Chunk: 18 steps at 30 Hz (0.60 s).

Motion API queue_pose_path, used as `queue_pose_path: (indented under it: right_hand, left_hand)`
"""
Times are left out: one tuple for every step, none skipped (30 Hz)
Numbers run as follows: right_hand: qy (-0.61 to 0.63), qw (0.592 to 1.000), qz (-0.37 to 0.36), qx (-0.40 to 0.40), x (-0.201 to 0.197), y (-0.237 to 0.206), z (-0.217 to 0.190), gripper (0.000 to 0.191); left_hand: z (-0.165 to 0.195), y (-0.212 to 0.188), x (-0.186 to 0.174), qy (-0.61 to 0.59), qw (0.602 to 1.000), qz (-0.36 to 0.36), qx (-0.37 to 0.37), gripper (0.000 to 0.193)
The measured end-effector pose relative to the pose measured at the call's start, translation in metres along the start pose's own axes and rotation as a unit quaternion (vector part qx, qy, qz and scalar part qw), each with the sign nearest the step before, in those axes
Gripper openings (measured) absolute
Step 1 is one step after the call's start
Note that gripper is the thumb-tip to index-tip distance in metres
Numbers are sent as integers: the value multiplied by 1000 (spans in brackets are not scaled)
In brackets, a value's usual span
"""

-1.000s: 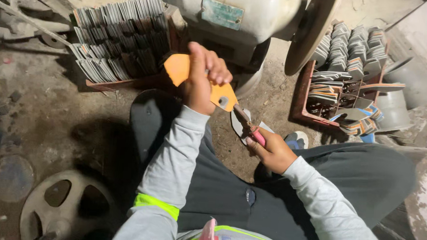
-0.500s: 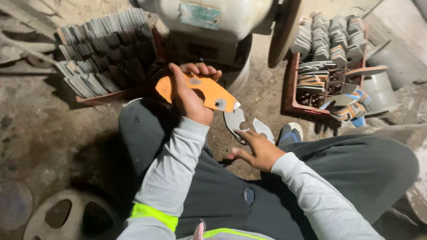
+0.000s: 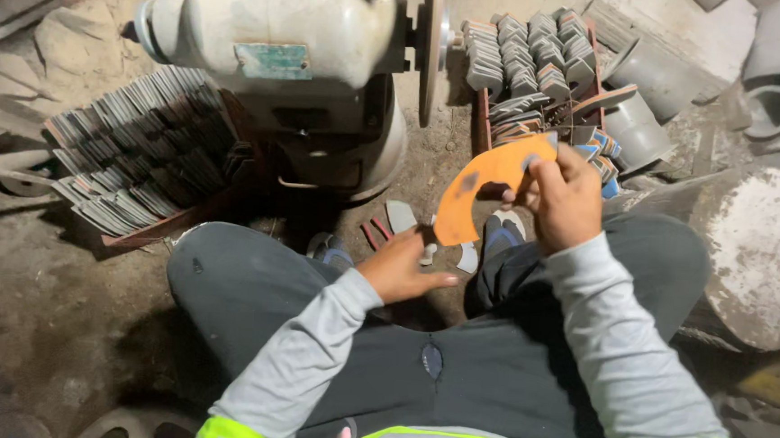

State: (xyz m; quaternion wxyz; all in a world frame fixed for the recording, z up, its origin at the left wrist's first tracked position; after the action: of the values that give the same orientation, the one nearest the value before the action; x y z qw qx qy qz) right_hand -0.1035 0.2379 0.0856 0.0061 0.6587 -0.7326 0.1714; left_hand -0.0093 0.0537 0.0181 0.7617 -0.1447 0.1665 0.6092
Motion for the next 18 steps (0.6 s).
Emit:
queue_pose_path:
  right_hand:
    - [-84,996,-9,-20,-1,9,-3,18]
    - [-165,985,-20,-42,1,20,-5,19]
    - [-245,967,-31,-64,5,29,-5,20]
    - [-286,953,-32,-91,9,38,-6,21]
    - [-326,938,-34,-117,17,44,-2,22]
    - [-364,919,-39,-143,26,48,2,23]
    - [-346,930,-44,-117,32,52,15,24]
    - [-328,939,-47,-95,38,57,25,26]
    - [-311,946,-52,-74,44,62,33,27]
    - [-305,943,-75,-115,54,61,32,28]
    - [-298,937,-98,-151,63,58,34,30]
    - [-289,931,-120,-189,73,54,34,33]
    - [-293,924,-133,-206,80,53,39,37]
    - [-298,918,-143,-222,87,53,43,41]
    - [-305,910,-151,-236,91,52,47,46]
    - [-308,903,-146,-260,94,54,48,49]
    - [-312,895,-141,-285,99,58,49,52]
    - [-315,887,-137,-308,103,61,49,55]
  left_hand:
    - [-14,-1,8,42,997,-48,-40,111]
    - [-21,3,5,-32,996,-28,-75,117]
    - [-28,7,4,-104,988,-7,-110,124]
    - [-36,11,6,-177,973,16,-146,130]
    - [-29,20,2,-141,984,57,-94,126]
    - [-21,29,1,-103,989,99,-41,122]
    - [-11,36,-1,-63,988,140,14,118]
    - [-16,43,0,-95,983,160,-5,112]
    - [-21,49,0,-128,975,181,-24,107]
    - [-27,52,-2,-162,965,200,-48,102]
    - [-38,52,5,-242,951,165,-94,97]
    - [-46,52,10,-320,928,129,-138,93]
    - [-53,53,14,-393,897,92,-178,90]
    - [-52,56,7,-411,893,85,-165,86]
    - [-51,59,3,-430,887,76,-153,82]
    - [-49,62,0,-451,879,68,-139,79]
    - [-50,67,-4,-462,873,68,-141,77]
    - [-52,72,-6,-472,867,68,-145,76]
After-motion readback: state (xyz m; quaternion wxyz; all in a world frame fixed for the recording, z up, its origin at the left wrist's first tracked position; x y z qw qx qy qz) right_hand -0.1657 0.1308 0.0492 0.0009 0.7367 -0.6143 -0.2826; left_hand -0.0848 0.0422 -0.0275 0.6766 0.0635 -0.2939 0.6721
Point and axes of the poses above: each hand's wrist, its own y-axis towards the middle knuckle, its own x-axis out of the palm, z = x × y, the point moved 10 cm from there along y, towards the middle knuckle, and after that the axes turned 10 degrees about z, right-handed, at the moved point
